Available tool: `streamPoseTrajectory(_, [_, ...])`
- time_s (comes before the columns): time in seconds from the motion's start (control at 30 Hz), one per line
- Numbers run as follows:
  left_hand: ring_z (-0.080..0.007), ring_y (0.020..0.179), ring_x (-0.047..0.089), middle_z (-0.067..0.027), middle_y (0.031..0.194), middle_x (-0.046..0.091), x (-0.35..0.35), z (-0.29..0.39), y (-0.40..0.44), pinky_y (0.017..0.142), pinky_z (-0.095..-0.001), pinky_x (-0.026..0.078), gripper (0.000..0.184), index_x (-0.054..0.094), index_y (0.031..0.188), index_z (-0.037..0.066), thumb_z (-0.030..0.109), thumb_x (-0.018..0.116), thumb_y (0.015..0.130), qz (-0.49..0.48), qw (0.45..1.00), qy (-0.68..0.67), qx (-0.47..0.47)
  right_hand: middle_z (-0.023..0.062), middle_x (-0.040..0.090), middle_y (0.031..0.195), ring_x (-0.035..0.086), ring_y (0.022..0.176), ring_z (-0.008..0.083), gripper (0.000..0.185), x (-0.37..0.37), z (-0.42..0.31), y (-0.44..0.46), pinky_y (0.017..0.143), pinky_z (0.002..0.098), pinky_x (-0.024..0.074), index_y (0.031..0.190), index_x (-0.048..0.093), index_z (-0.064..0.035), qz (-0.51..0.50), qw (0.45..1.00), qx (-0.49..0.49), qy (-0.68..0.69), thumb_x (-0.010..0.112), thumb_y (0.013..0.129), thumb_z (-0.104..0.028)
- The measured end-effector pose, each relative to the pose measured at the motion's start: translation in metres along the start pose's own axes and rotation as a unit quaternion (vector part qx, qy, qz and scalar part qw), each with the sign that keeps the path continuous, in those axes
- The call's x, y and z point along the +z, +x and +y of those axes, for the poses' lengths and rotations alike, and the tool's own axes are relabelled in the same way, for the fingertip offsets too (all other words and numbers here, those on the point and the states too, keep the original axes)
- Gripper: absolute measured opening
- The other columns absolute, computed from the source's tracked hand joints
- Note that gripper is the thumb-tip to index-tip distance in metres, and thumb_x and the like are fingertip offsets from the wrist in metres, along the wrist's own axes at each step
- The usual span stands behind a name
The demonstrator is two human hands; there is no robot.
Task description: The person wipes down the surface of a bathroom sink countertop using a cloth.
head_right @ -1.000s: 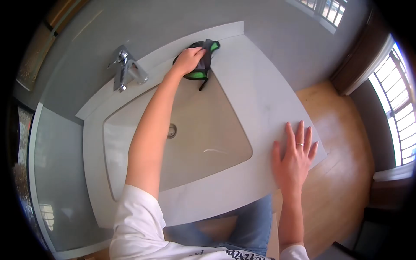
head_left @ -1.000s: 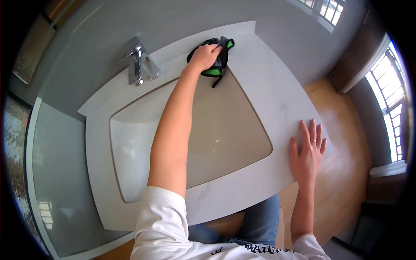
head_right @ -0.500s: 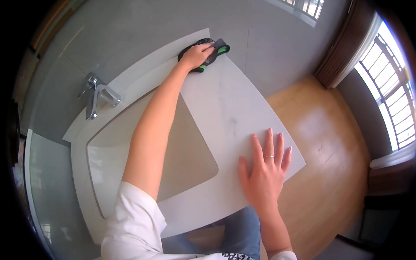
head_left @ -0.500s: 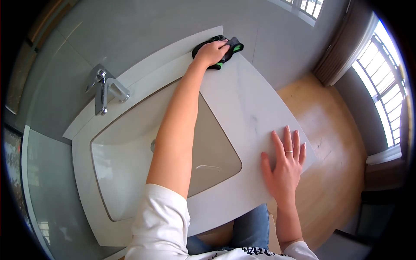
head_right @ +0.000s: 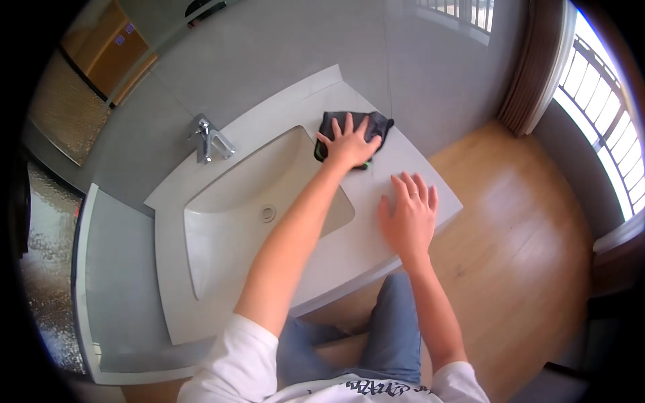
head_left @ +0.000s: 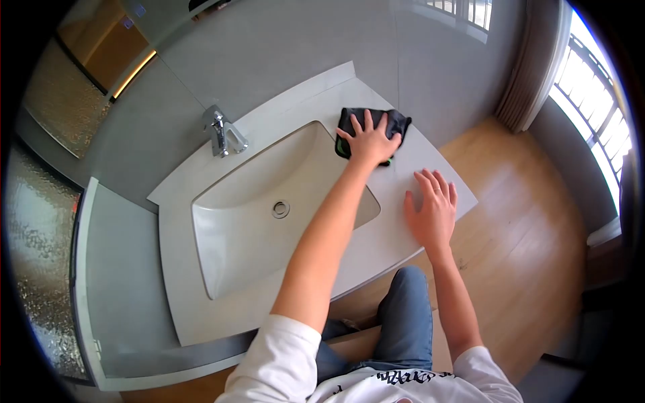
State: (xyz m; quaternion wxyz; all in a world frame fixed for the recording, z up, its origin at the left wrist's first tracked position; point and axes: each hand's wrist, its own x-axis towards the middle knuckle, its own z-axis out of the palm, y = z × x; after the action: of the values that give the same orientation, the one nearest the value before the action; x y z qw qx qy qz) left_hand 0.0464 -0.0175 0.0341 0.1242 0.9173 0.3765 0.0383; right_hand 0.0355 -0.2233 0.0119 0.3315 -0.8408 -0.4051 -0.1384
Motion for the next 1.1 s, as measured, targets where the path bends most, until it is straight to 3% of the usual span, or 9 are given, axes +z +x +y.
streamPoseTrajectory(0.13, [-0.045,0.146,0.006,-0.0145,0.161,0.013,0.015,0.019,-0.059,0.106,-0.0751,0.003,0.072,0.029,0.152,0.025,0.058,0.043,0.089,0.027,1.0,0.008,-0.008,0.0097,0.063,0.123,0.056,0.117,0.0304,0.032,0.0,0.014,0.006,0.106,0.0423,0.0351,0.114,0.063,-0.0085,0.04,0.978,0.013,0.207,0.062,0.083,-0.015])
streamPoseTrajectory(0.23, [-0.0471,0.145,0.007,-0.016,0.16,0.015,0.016,0.018,-0.069,0.106,-0.0752,0.005,0.071,0.03,0.152,0.024,0.056,0.043,0.09,0.045,0.999,0.004,-0.01,0.0099,0.063,0.122,0.055,0.117,0.0305,0.032,-0.01,0.038,0.026,0.105,0.0417,0.0356,0.114,0.063,-0.0084,0.085,0.971,0.014,0.224,0.062,0.083,-0.013])
streamPoseTrajectory(0.4, [-0.0456,0.146,0.004,-0.0133,0.161,0.01,0.005,0.021,-0.04,0.105,-0.0763,0.006,0.078,0.024,0.153,0.025,0.062,0.043,0.088,0.012,0.995,-0.007,-0.094,0.009,0.063,0.121,0.051,0.123,0.0287,0.038,0.002,0.084,0.042,0.109,0.048,0.0309,0.12,0.06,-0.0078,0.074,0.993,0.09,-0.029,0.06,0.09,-0.03])
streamPoseTrajectory(0.47, [-0.0444,0.147,0.001,-0.0117,0.162,0.007,-0.001,0.018,-0.021,0.104,-0.0774,0.005,0.082,0.02,0.154,0.028,0.067,0.042,0.086,-0.006,0.993,-0.006,-0.122,0.009,0.063,0.122,0.05,0.124,0.0274,0.044,0.006,0.076,0.04,0.111,0.0501,0.0281,0.123,0.059,-0.0092,-0.014,0.987,0.1,-0.126,0.055,0.092,-0.041])
streamPoseTrajectory(0.57, [-0.0436,0.147,-0.001,-0.0111,0.162,0.005,-0.005,0.009,0.007,0.105,-0.0766,0.002,0.088,0.019,0.155,0.029,0.073,0.044,0.082,-0.007,0.991,-0.008,-0.134,0.0097,0.063,0.123,0.05,0.125,0.0264,0.045,-0.004,0.068,0.043,0.112,0.0496,0.0276,0.122,0.06,-0.01,-0.071,0.986,0.114,-0.094,0.054,0.092,-0.043])
streamPoseTrajectory(0.63, [-0.0426,0.147,-0.002,-0.0111,0.162,0.003,-0.004,0.004,0.026,0.105,-0.0762,-0.002,0.092,0.019,0.155,0.029,0.077,0.044,0.08,-0.01,0.991,-0.004,-0.134,0.0105,0.065,0.119,0.053,0.12,0.0267,0.044,-0.003,0.071,0.038,0.11,0.0479,0.0304,0.119,0.062,-0.0087,-0.038,0.991,0.095,-0.085,0.056,0.091,-0.042])
streamPoseTrajectory(0.83, [-0.0454,0.146,0.001,-0.0155,0.161,0.007,-0.001,0.0,0.083,0.103,-0.0779,-0.001,0.089,0.025,0.153,0.026,0.074,0.045,0.082,0.021,0.992,-0.007,-0.128,0.0118,0.069,0.106,0.06,0.108,0.0283,0.036,-0.009,0.066,0.044,0.104,0.0417,0.0362,0.109,0.066,-0.0051,-0.051,0.992,0.111,-0.015,0.059,0.089,-0.035])
streamPoseTrajectory(0.97, [-0.0418,0.147,0.004,-0.0132,0.161,0.01,0.004,0.005,0.078,0.108,-0.0723,-0.001,0.083,0.026,0.153,0.026,0.074,0.035,0.086,0.044,0.993,0.021,-0.109,0.0132,0.069,0.105,0.059,0.108,0.0292,0.036,-0.01,0.066,0.042,0.103,0.0424,0.0363,0.107,0.066,-0.0025,-0.014,0.996,0.08,-0.022,0.056,0.09,-0.033])
streamPoseTrajectory(1.1, [-0.0366,0.148,0.009,-0.0072,0.161,0.016,0.011,0.01,0.046,0.111,-0.0691,0.001,0.069,0.03,0.152,0.03,0.066,0.03,0.093,0.035,0.999,0.011,0.013,0.0133,0.069,0.106,0.059,0.109,0.0295,0.034,-0.003,0.066,0.043,0.103,0.0428,0.0359,0.106,0.065,-0.0015,0.031,0.996,0.086,-0.017,0.053,0.093,-0.03])
